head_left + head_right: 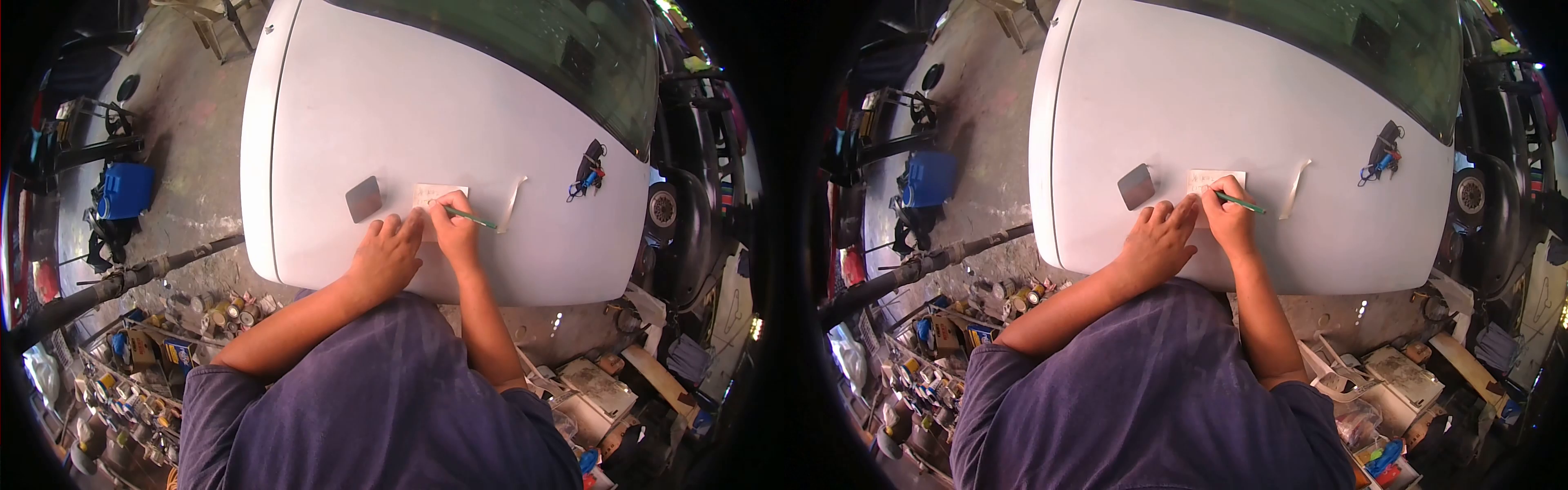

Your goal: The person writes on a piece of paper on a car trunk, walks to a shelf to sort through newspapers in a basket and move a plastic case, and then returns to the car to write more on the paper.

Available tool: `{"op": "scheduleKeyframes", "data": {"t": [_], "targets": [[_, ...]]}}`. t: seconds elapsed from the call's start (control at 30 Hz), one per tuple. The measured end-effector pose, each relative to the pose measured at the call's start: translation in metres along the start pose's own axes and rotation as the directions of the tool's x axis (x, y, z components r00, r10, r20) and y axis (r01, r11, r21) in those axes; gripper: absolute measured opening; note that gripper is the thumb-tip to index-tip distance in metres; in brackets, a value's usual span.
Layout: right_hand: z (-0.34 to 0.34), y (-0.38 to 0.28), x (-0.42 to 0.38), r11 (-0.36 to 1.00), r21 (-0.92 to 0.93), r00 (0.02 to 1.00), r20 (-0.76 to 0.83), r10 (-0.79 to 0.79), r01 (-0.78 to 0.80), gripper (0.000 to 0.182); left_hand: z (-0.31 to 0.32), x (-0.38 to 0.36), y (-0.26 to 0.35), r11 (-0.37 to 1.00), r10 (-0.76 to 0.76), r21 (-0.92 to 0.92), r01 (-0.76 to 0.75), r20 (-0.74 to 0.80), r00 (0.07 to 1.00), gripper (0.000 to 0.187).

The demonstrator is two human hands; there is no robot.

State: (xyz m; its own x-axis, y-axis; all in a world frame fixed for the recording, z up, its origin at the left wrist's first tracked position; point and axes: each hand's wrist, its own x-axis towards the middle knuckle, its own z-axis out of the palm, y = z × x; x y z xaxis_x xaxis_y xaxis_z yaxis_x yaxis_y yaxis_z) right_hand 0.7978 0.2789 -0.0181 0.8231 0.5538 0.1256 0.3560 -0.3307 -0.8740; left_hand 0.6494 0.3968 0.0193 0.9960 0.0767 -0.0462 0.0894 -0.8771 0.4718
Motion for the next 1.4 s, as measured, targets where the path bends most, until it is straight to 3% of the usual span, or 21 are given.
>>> {"op": "scheduleKeyframes", "data": {"t": [0.13,0.23,0.43,0.53,0.83,1.03,1.13,1.33,1.4], "targets": [[-0.001,-0.006,0.000,0.995,-0.068,0.997,0.005,-0.077,0.078,0.017,-0.001,0.000,0.001,1.000,-0.007,-0.020,0.007,-0.005,1.000,0.070],[0.001,-0.002,0.000,0.999,-0.006,0.999,-0.026,-0.041,0.041,0.016,-0.003,0.000,0.001,1.000,-0.011,-0.006,0.011,0.020,1.000,0.070],[-0.004,-0.005,0.000,0.993,-0.099,0.998,0.019,-0.068,0.069,0.016,-0.001,0.000,0.001,1.000,-0.003,-0.004,0.003,0.008,1.000,0.071],[-0.002,-0.002,0.000,1.000,0.014,1.000,0.011,0.008,-0.009,0.016,0.002,0.000,0.000,1.000,-0.002,-0.014,0.002,-0.001,1.000,0.070],[-0.001,0.005,-0.001,0.995,-0.048,0.996,-0.027,-0.083,0.082,0.016,0.003,-0.002,-0.001,1.000,0.010,0.008,-0.010,-0.018,1.000,0.069],[-0.002,0.003,0.000,1.000,-0.003,1.000,-0.029,0.006,-0.006,0.016,0.002,-0.001,0.000,1.000,0.003,-0.003,-0.003,-0.003,1.000,0.068],[-0.006,0.000,0.000,0.992,-0.108,0.998,-0.006,-0.067,0.066,0.015,0.002,-0.002,0.000,1.000,0.013,0.014,-0.013,-0.018,1.000,0.068],[-0.008,-0.004,0.000,0.999,-0.048,1.000,-0.010,0.025,-0.025,0.015,0.002,-0.002,0.000,0.999,0.020,0.041,-0.019,-0.021,1.000,0.068],[-0.016,-0.003,-0.001,0.962,0.183,0.977,-0.030,0.213,-0.204,0.013,0.002,-0.001,-0.001,1.000,0.019,0.024,-0.019,-0.025,0.999,0.068]]}}
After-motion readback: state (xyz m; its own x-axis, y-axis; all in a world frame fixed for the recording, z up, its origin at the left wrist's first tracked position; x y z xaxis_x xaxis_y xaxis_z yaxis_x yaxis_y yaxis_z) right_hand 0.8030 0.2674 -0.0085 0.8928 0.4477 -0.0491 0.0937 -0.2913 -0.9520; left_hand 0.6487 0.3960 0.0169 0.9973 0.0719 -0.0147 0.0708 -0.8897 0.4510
